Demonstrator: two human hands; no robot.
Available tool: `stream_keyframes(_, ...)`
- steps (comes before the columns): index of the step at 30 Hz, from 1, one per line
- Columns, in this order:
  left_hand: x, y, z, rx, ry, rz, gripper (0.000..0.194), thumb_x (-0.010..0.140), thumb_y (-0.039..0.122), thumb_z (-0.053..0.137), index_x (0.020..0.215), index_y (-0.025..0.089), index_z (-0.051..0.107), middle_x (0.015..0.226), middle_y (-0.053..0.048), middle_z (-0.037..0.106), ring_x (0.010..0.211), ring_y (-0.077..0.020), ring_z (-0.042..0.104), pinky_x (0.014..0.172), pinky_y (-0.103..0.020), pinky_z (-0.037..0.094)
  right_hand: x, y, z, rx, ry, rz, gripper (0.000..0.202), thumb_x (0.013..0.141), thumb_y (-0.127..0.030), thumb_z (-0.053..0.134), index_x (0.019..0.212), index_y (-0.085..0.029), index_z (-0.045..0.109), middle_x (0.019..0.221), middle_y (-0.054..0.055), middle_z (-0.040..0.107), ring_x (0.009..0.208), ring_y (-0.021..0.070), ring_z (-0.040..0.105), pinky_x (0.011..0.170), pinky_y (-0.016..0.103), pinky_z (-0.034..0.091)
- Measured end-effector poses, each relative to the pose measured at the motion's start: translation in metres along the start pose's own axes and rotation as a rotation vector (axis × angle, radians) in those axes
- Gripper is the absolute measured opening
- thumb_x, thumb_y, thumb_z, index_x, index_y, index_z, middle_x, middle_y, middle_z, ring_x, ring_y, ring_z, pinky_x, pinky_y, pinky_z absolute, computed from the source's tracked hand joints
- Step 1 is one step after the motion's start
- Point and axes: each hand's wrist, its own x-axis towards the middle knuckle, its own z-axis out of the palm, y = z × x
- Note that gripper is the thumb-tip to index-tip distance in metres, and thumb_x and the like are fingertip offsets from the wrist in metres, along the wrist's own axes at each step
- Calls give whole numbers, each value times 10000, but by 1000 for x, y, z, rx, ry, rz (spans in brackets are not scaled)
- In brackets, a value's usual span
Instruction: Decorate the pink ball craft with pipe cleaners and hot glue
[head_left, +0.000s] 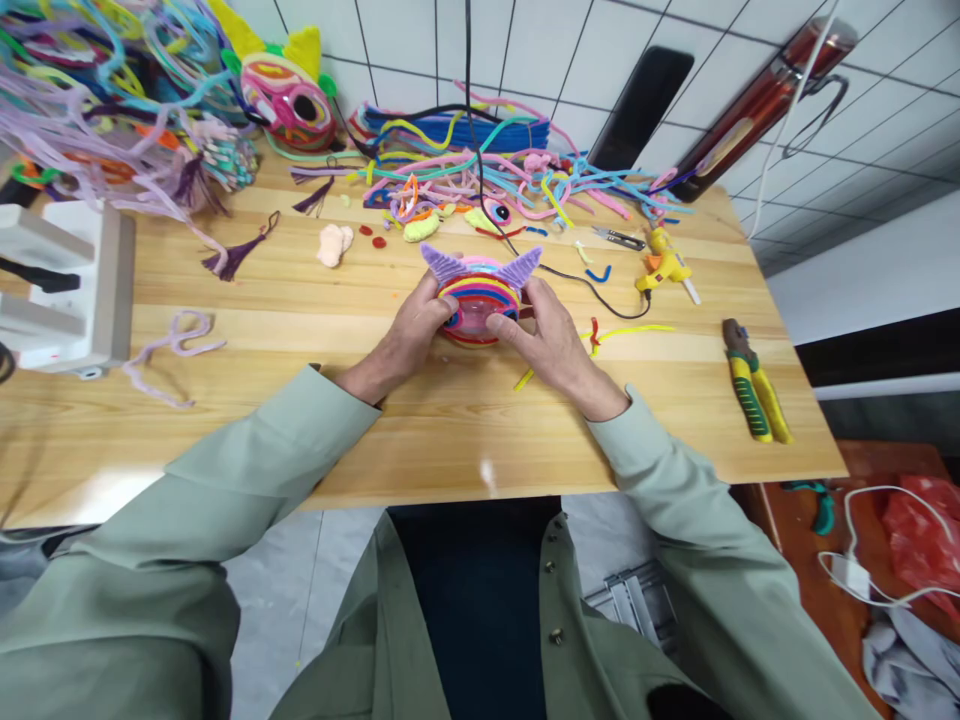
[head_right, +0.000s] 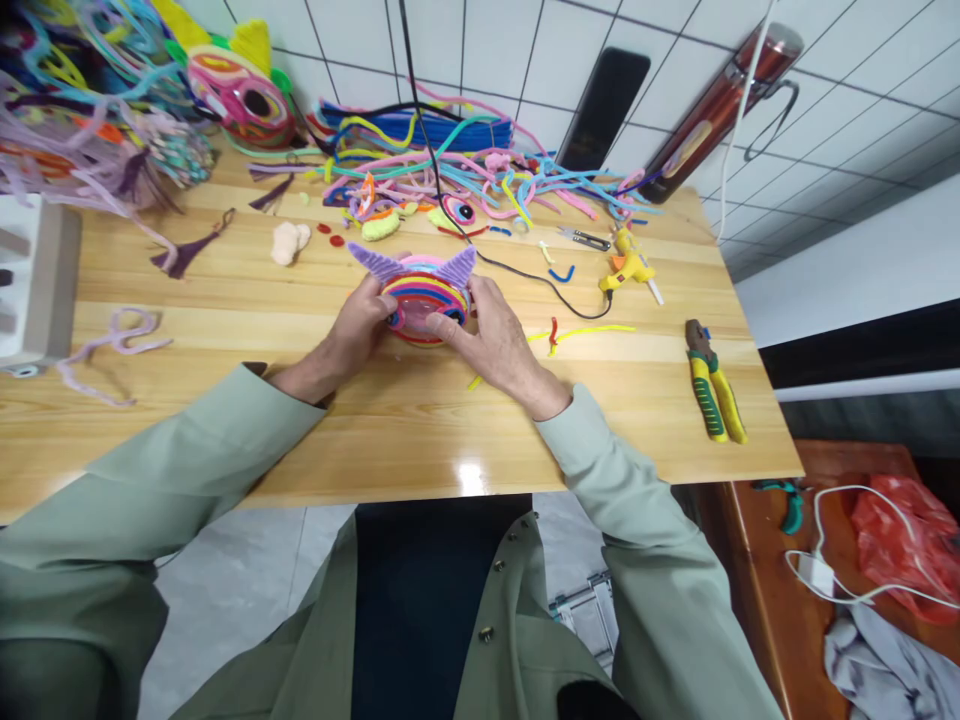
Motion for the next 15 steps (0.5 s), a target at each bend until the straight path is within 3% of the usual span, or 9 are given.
stream_keyframes(9, -1, 13, 3, 63, 27, 21, 553, 990, 391, 655, 1525, 256, 704, 1552, -67, 804, 1474, -328, 740, 1276, -498, 607, 3, 5, 3, -20, 6, -43, 759, 1004, -949, 649, 1351, -274, 685, 1319, 116, 759, 1240, 330, 700, 1137, 550, 606)
stream_keyframes(15, -2, 10, 4, 88, 29, 60, 518, 1043, 481, 664, 1514, 267, 698, 1569, -86, 792, 1478, -338, 743, 1254, -509, 631, 1, 5, 6, 39, 18, -25, 738, 1021, -935, 638, 1363, -284, 699, 1351, 109, 766, 1264, 320, 712, 1164, 558, 613)
